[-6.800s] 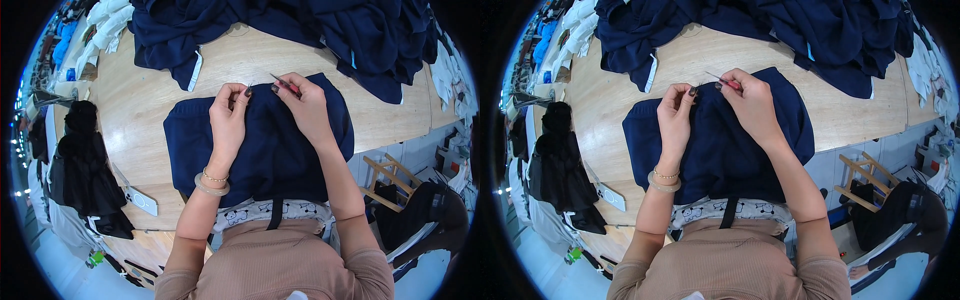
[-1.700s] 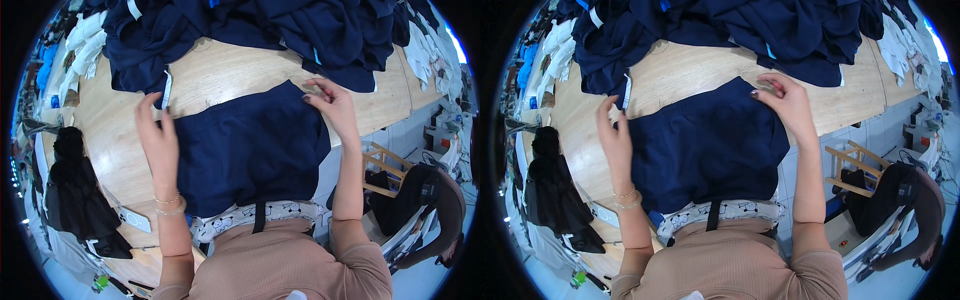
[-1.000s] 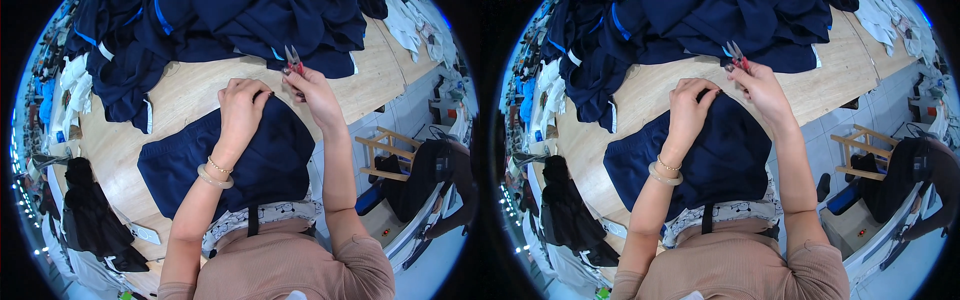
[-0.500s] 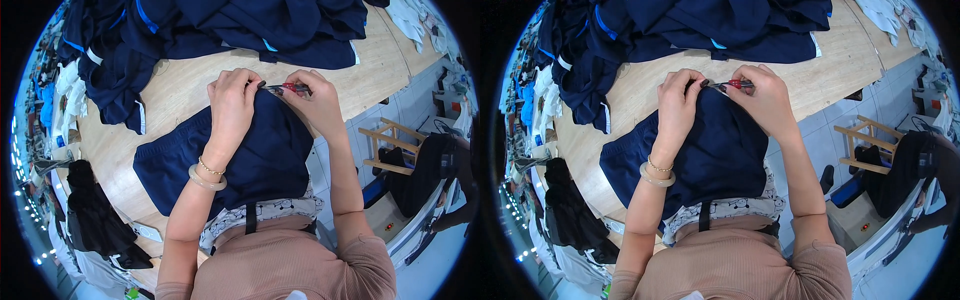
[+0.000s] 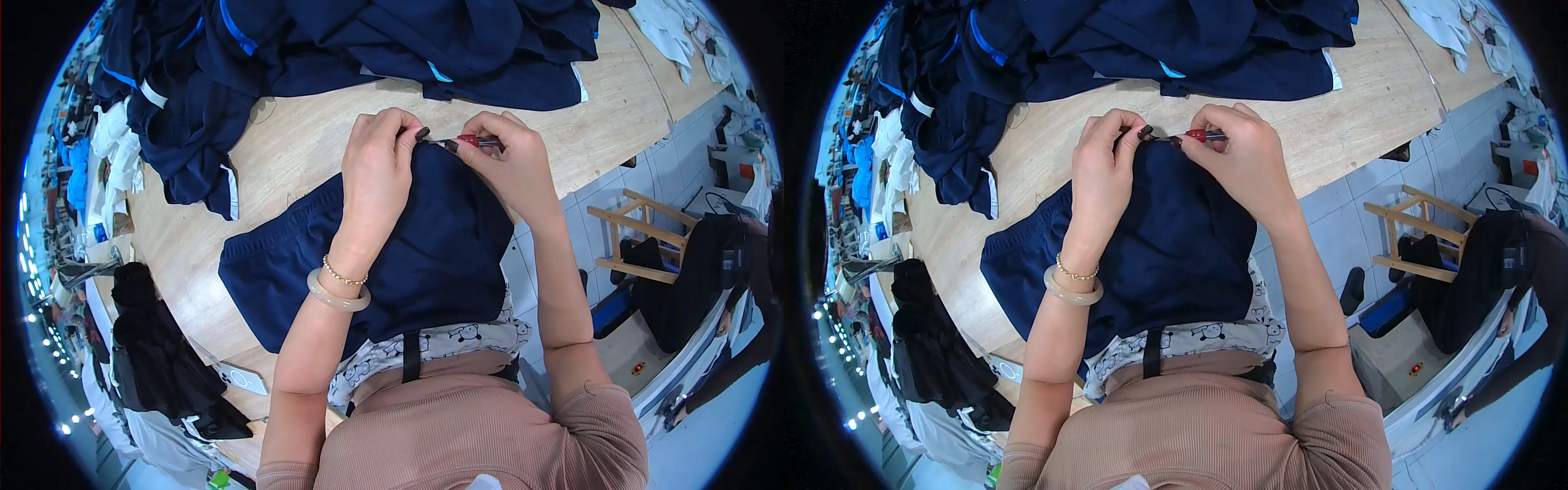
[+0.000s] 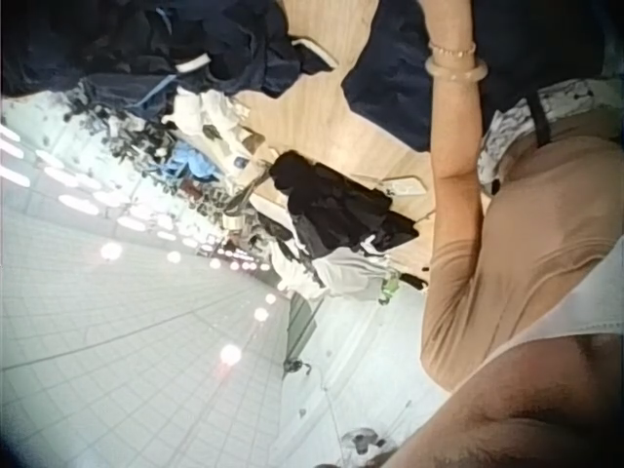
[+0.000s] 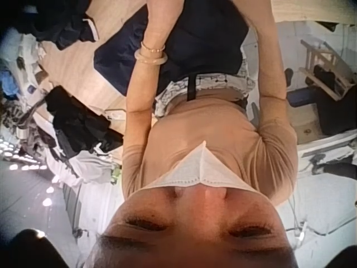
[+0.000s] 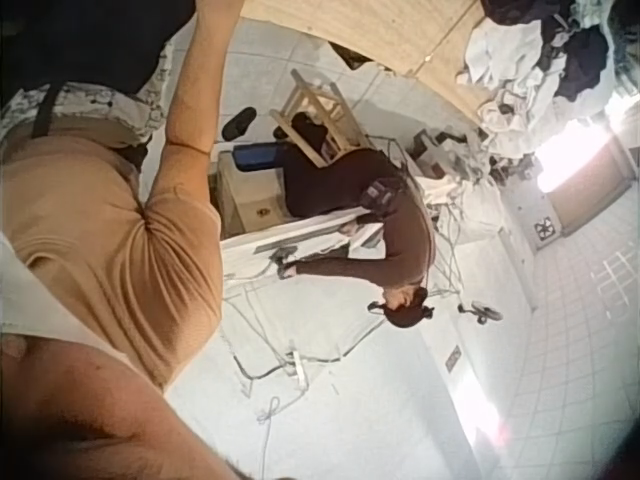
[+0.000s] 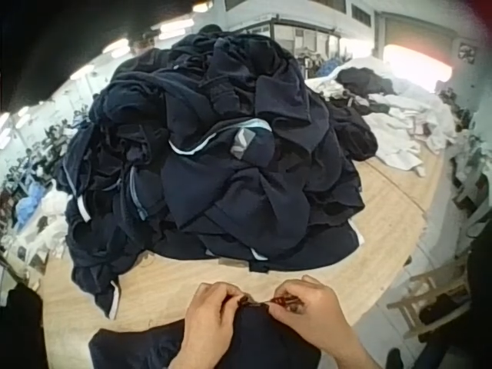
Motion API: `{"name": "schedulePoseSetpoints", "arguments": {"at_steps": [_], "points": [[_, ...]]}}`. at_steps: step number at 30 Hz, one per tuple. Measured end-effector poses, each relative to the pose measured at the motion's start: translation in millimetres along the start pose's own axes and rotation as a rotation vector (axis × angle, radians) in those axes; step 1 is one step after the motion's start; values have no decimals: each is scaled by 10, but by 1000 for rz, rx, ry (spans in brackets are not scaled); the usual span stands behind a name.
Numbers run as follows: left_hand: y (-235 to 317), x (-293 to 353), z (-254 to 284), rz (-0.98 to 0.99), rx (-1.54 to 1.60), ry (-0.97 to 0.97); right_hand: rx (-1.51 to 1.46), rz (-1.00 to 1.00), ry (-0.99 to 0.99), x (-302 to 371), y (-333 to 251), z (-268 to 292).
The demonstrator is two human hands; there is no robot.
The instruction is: Trimming excess threads from the seams and waistbands of blue trousers using thread clippers.
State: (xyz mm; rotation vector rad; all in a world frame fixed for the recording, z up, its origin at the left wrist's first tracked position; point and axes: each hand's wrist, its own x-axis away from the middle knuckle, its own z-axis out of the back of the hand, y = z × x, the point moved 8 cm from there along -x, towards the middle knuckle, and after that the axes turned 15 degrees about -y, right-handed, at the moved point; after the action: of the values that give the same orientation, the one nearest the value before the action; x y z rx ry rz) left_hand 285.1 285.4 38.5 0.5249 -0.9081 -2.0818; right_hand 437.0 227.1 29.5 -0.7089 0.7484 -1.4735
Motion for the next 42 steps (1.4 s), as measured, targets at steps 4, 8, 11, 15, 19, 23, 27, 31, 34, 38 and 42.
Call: {"name": "schedulePoseSetpoints", "arguments": {"at_steps": [4, 8, 11, 15, 19, 23, 27, 31, 34, 38, 42], "points": [[-44, -35, -44, 8, 38, -96, -254, -109, 59, 83, 279, 145], [2, 31, -36, 7, 111, -188, -336, -180, 53, 198, 350, 173], [-1, 126, -41, -35, 88, -263, -337, -176, 64, 270, 363, 160], [71, 206, -147, 61, 71, -450, -330, -189, 70, 322, 430, 137], [92, 217, -119, -68, 41, -327, -314, -165, 56, 325, 391, 95], [10, 214, -38, 14, 58, -223, -278, -115, 54, 338, 350, 78], [-34, 216, -56, 92, 92, -225, -131, -55, 35, 323, 167, 73], [-25, 223, -45, 65, 66, -200, -107, -55, -45, 256, -2, 8], [7, 203, -45, 47, 48, -198, -88, -54, -102, 230, -31, -35], [21, 195, -48, 34, 25, -205, -15, -9, -102, 195, -70, -18], [40, 187, -44, 30, 16, -207, 54, 22, -119, 169, -125, -1]]}}
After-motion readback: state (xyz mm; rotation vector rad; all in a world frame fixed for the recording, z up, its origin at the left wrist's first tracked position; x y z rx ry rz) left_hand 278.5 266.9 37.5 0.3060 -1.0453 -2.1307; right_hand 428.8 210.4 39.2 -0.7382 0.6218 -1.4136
